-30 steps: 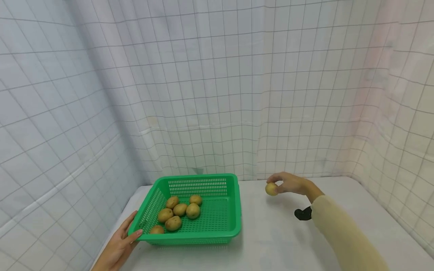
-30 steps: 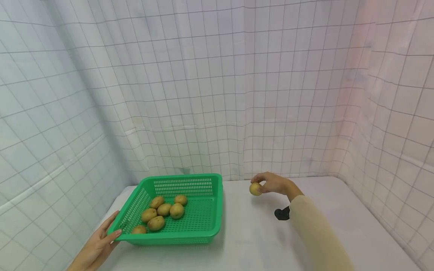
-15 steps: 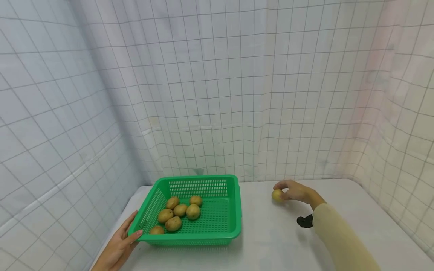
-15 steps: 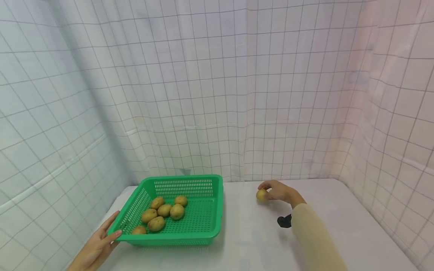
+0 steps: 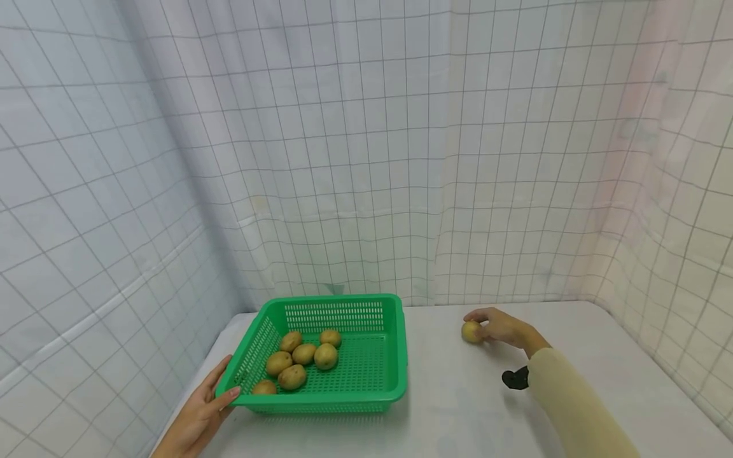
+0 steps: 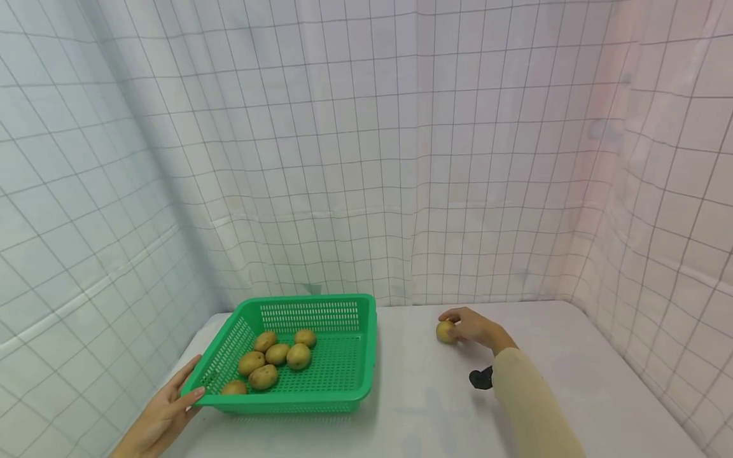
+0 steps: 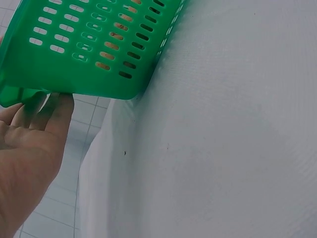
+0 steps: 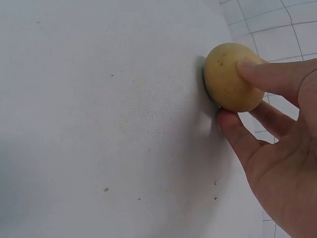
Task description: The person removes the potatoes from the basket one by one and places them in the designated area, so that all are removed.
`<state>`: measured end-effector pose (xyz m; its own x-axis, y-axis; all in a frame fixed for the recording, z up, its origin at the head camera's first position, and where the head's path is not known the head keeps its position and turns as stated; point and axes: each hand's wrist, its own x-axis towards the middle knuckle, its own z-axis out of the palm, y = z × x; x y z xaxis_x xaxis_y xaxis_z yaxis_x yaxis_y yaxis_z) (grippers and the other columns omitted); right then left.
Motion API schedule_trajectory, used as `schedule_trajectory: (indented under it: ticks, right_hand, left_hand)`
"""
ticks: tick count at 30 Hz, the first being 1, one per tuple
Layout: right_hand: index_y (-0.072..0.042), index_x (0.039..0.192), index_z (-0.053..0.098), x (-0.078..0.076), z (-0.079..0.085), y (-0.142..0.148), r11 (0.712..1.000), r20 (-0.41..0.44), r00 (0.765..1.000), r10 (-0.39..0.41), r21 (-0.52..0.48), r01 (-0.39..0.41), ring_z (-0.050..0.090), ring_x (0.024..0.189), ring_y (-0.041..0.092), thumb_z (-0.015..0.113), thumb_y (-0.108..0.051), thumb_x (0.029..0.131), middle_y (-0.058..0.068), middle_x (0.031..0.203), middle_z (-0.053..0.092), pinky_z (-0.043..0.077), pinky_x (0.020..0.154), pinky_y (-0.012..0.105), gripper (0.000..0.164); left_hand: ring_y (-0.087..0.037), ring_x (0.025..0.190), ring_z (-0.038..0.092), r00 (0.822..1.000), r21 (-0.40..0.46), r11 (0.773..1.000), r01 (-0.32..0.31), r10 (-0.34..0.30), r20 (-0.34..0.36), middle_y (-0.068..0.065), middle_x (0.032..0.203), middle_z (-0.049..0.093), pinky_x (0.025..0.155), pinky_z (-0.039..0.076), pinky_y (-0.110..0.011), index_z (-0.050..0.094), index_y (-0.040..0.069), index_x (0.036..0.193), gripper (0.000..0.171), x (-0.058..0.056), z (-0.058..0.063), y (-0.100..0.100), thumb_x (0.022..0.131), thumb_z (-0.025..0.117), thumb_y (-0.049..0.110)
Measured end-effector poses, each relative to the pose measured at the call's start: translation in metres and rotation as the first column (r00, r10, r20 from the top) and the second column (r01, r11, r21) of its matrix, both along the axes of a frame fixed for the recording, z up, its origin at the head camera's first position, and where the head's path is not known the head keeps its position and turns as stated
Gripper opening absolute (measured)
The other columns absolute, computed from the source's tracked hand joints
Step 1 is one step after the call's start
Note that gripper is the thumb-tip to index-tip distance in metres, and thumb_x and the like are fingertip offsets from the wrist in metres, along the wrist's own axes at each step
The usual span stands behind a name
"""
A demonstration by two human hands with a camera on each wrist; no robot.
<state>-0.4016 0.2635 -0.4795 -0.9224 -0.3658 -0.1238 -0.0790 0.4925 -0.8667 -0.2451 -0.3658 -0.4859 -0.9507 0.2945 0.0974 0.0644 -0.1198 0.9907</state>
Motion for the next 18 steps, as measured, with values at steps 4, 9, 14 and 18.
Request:
schedule_trajectory:
  ticks: [4, 9, 14, 18]
  right_hand:
    - [0.007, 0.137, 0.059, 0.0, 0.001, 0.0, 1.0, -0.014, 1.0, 0.013, 0.023, -0.013, 0.055, 0.111, 0.028, 0.07, 0.004, 0.089, 0.023, 0.14, 0.051, 0.054, 0.093, 0.042, 0.049]
    - [0.007, 0.136, 0.06, 0.002, 0.006, 0.005, 0.998, -0.04, 0.999, 0.022, 0.062, -0.02, 0.055, 0.116, 0.031, 0.072, 0.002, 0.088, 0.022, 0.136, 0.054, 0.054, 0.096, 0.045, 0.05]
    - [0.005, 0.134, 0.062, 0.002, 0.01, 0.009, 0.995, -0.06, 0.998, 0.025, 0.095, -0.019, 0.053, 0.123, 0.037, 0.073, -0.001, 0.089, 0.021, 0.134, 0.058, 0.054, 0.096, 0.046, 0.046]
    - [0.005, 0.135, 0.061, 0.002, 0.015, 0.012, 0.995, -0.065, 0.997, 0.03, 0.101, -0.023, 0.05, 0.128, 0.043, 0.072, -0.001, 0.091, 0.022, 0.135, 0.058, 0.054, 0.097, 0.047, 0.045]
  left_hand:
    - [0.009, 0.126, 0.048, 1.0, -0.002, 1.0, 0.011, -0.011, 0.001, -0.027, 0.163, -0.026, 0.101, 0.046, -0.018, -0.023, 0.001, 0.159, 0.082, 0.0, 0.0, 0.0, 0.11, 0.043, -0.001]
    - [0.008, 0.126, 0.048, 1.0, -0.003, 1.0, 0.014, -0.014, -0.003, -0.027, 0.163, -0.026, 0.101, 0.046, -0.019, -0.023, 0.001, 0.159, 0.082, 0.0, -0.001, -0.001, 0.11, 0.043, -0.001]
    - [0.007, 0.126, 0.049, 1.0, 0.007, 1.0, 0.015, -0.015, -0.003, -0.027, 0.163, -0.026, 0.101, 0.046, -0.019, -0.023, 0.001, 0.159, 0.082, 0.0, -0.001, -0.001, 0.11, 0.043, -0.001]
    - [0.006, 0.127, 0.049, 1.0, 0.017, 1.0, 0.02, -0.02, -0.013, -0.028, 0.162, -0.027, 0.102, 0.046, -0.02, -0.023, 0.001, 0.159, 0.082, 0.0, -0.001, -0.001, 0.11, 0.042, -0.002]
